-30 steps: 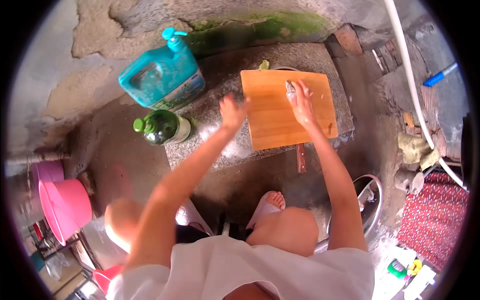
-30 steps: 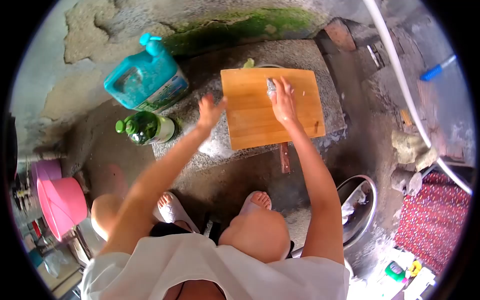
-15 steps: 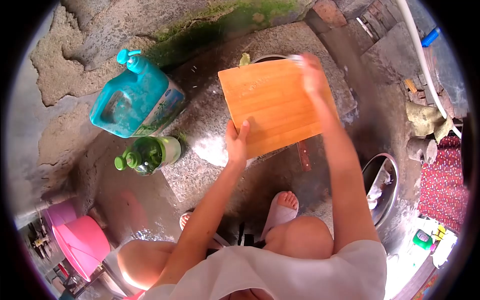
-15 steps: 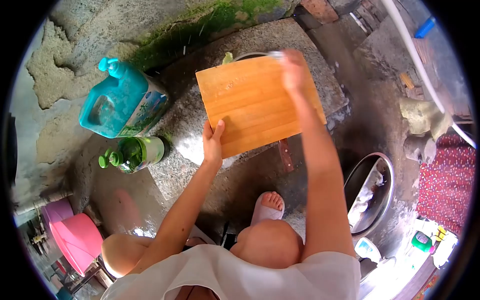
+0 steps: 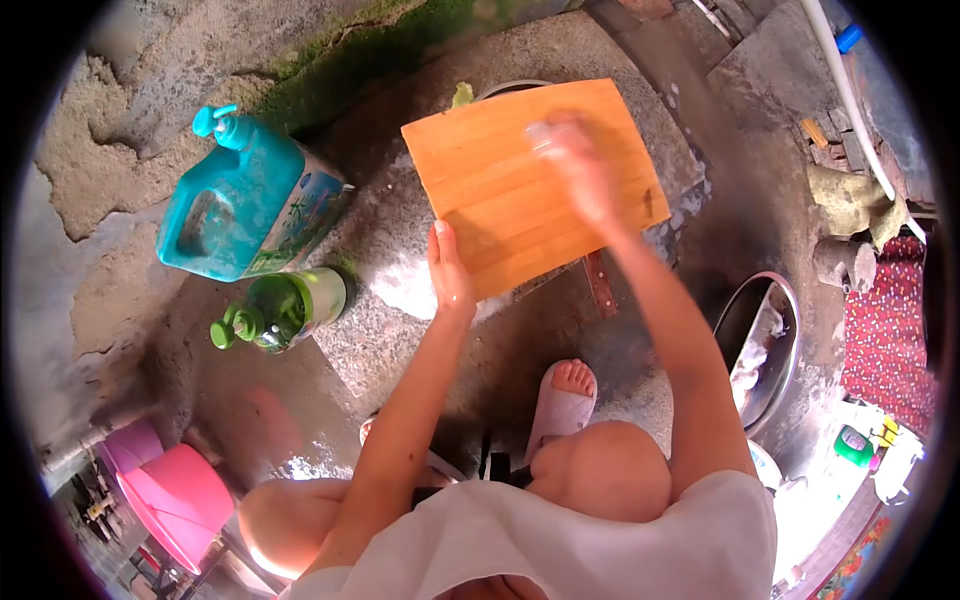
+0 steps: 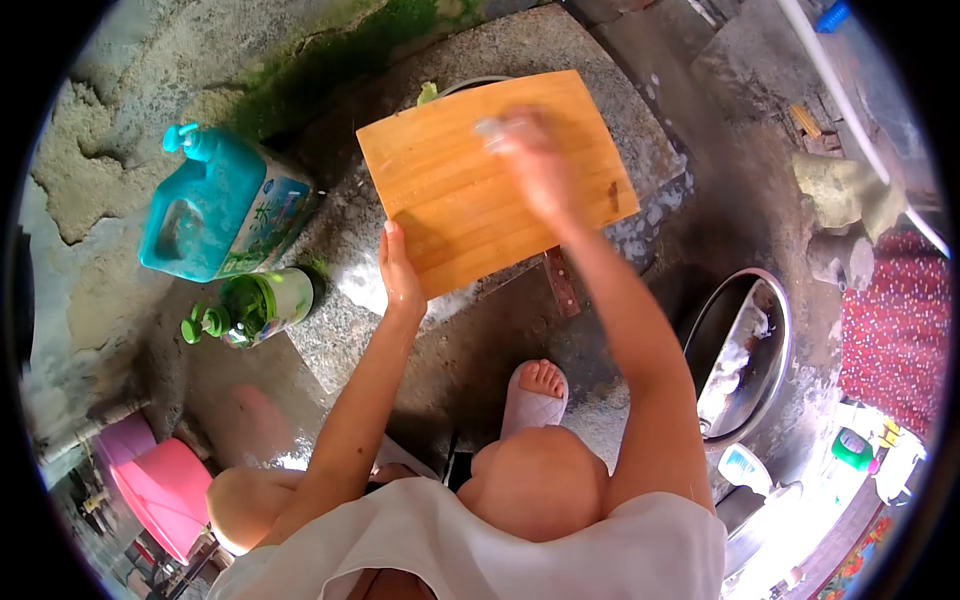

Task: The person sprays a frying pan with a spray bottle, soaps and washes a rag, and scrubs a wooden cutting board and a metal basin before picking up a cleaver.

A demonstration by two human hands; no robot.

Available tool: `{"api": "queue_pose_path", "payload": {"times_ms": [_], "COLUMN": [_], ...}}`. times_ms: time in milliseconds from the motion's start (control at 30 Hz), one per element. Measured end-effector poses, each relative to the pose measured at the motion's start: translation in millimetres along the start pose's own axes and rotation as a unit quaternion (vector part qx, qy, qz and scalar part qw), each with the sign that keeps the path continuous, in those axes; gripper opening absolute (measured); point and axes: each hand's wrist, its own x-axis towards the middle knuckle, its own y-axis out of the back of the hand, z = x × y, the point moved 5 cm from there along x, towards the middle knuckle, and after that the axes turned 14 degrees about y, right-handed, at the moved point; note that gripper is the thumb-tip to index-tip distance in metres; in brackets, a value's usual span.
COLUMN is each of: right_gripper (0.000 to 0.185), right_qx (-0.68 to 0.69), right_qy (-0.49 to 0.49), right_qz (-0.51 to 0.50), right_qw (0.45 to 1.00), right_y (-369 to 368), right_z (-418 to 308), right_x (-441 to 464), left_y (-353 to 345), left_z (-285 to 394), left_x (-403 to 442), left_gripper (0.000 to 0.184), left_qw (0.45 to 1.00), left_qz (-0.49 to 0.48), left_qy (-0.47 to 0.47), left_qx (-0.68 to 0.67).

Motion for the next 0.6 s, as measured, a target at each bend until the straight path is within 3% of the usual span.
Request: {"api": "queue_pose_path", "payload": {"times_ms": [67,167,267,300,333,433,500,567,600], "right_gripper": [0.029,0.032,0.045,0.046,0.048,0.049,0.046,0.046,0.047], "right_qx": [-0.230,-0.318,-0.249,-0.138,-0.141,-0.091,-0.228,-0.245,-0.309], "right_qy": [-0.050,-0.032,0.041,0.065,0.077,0.129,0.119,-0.017,-0.054], "right_qz": [0.090,0.105,0.012,0.002,-0.048,-0.154,-0.149,-0.152,-0.105], "right_qw": [0.968,0.942,0.967,0.988,0.986,0.975,0.955,0.957,0.944], "right_y": [48.5,31.4,-31.6,-49.0,-64.3,-65.8,-35.2,17.1,37.4], "right_z": [56.1,49.7,-58.0,-92.4,-122.0,-146.7,-116.1,-65.1,-37.4], "right_x": [-29.7,-45.9,-38.0,-37.1,-40.1,-54.3,-71.2,-85.6,-97.2], "left_y": [1.4,3.3,-1.8,-4.2,-2.8,6.9,6.7,3.8,3.8], "left_z": [1.6,5.1,12.6,12.9,16.3,23.7,23.7,25.6,25.6], "left_x": [2.0,8.9,3.5,1.2,3.4,5.4,5.1,5.7,5.5], "left_gripper": [0.074,0.069,0.054,0.049,0.043,0.046,0.047,0.048,0.049], "left_qw": [1.000,0.999,0.987,0.979,0.977,0.987,0.989,0.990,0.990], "left_qz": [0.001,-0.022,-0.086,-0.114,-0.139,-0.077,-0.068,-0.071,-0.075], "left_qy": [0.002,0.044,0.114,0.141,0.125,0.126,0.117,0.108,0.105], "left_qx": [0.007,-0.011,-0.072,-0.096,-0.098,-0.064,-0.058,-0.052,-0.048]}}
